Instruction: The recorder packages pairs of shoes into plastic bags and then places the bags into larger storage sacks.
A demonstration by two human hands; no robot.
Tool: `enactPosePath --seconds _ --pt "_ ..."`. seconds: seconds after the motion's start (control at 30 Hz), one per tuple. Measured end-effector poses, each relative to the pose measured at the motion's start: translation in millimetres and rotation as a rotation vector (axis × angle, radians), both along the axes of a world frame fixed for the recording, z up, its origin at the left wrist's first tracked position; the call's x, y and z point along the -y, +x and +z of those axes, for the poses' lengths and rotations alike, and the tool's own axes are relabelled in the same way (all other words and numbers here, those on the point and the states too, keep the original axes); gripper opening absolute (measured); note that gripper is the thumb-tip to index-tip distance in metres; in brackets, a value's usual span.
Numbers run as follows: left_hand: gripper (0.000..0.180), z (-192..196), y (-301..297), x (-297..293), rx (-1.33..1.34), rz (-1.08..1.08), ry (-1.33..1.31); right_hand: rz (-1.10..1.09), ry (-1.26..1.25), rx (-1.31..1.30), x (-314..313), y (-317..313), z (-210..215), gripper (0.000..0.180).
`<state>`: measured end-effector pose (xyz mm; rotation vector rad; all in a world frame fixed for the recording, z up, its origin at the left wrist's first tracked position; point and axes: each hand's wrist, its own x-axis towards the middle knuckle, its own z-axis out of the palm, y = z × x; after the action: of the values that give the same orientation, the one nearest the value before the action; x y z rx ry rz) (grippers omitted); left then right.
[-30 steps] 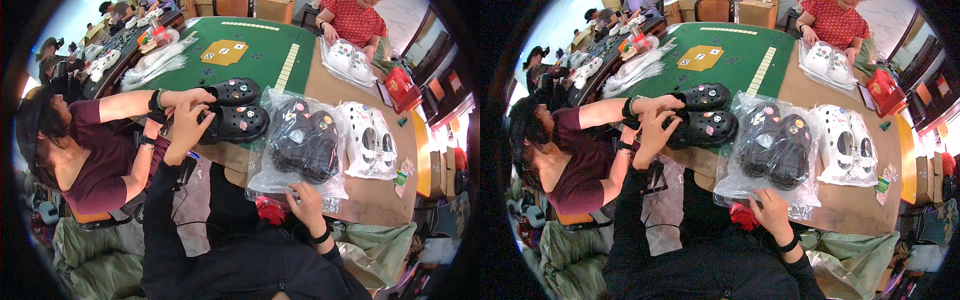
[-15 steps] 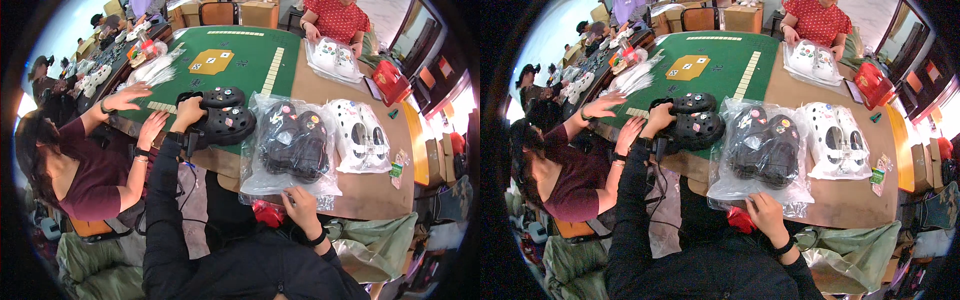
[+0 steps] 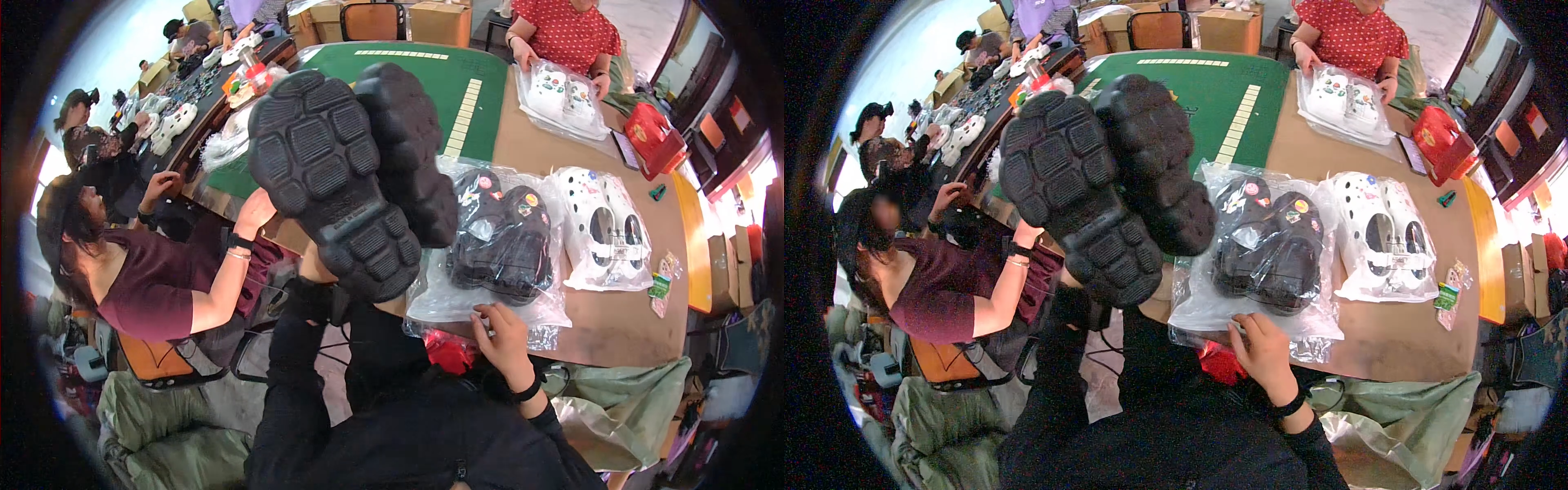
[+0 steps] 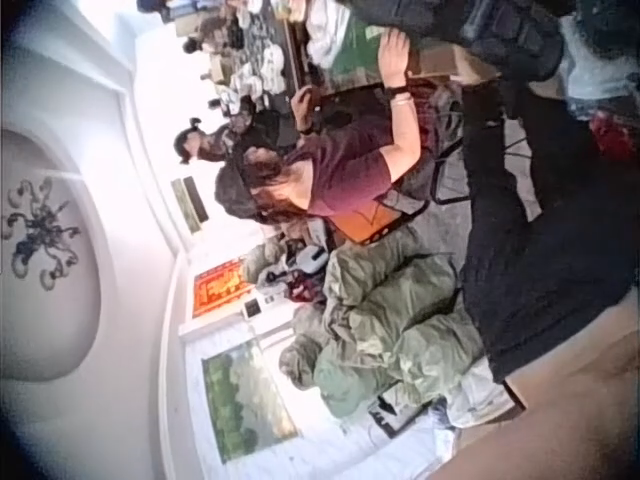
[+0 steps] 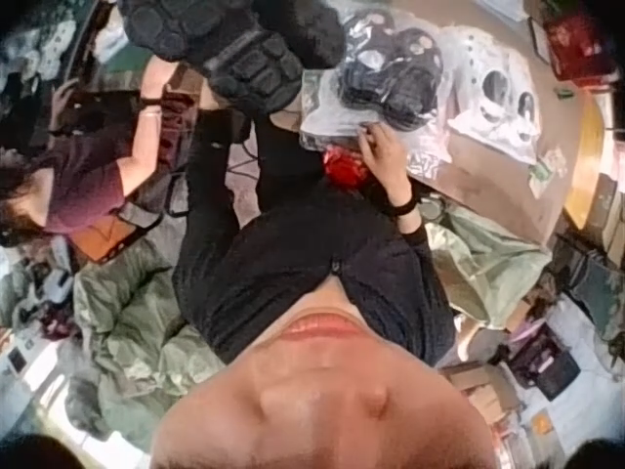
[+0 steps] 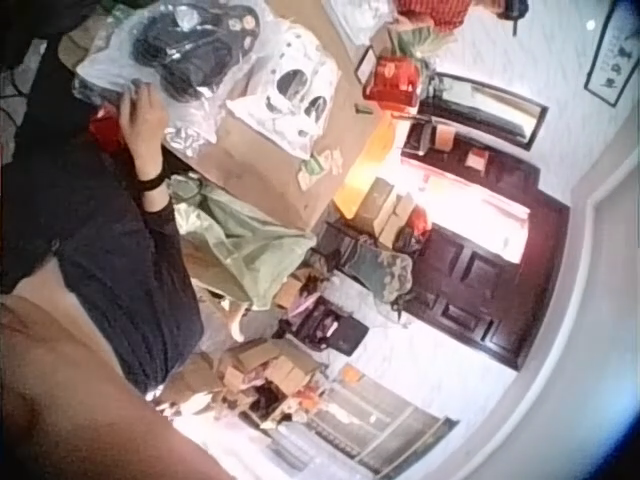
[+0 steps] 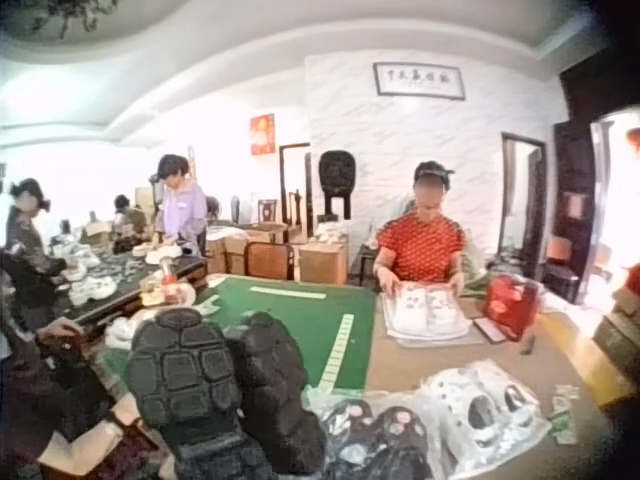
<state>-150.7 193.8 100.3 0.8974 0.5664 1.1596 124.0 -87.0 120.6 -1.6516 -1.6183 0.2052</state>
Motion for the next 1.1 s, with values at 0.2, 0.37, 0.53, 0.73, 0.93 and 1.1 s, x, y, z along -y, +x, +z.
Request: enactPosePath --seconds 0.2,0.37,0.53,0.73,0.93,1.1 --pt "0.036 -9 35 6 0.002 0.019 -0.028 0.005 -0.007 -0.017 3 2 0 0.014" --pt "0.037 -15 37 4 0.000 0.027 -0.053 -0.030 0.025 -0.019 8 2 -4 0.012" --pt "0.037 -19 54 -11 0.013 -0.001 -0.071 -0.036 0.002 -0.020 10 4 -7 0.014" --pt "0.037 -43 24 18 0.036 -0.102 -0.095 -0.036 0.024 0.010 7 6 -8 0.012" --pt "0.038 -45 31 7 0.058 -0.149 -0.111 -0.013 0.040 0.020 6 5 -4 0.012" --pt "0.038 -42 34 -26 0.074 -0.180 -0.126 -0.018 0.037 0.001 7 5 -9 0.012"
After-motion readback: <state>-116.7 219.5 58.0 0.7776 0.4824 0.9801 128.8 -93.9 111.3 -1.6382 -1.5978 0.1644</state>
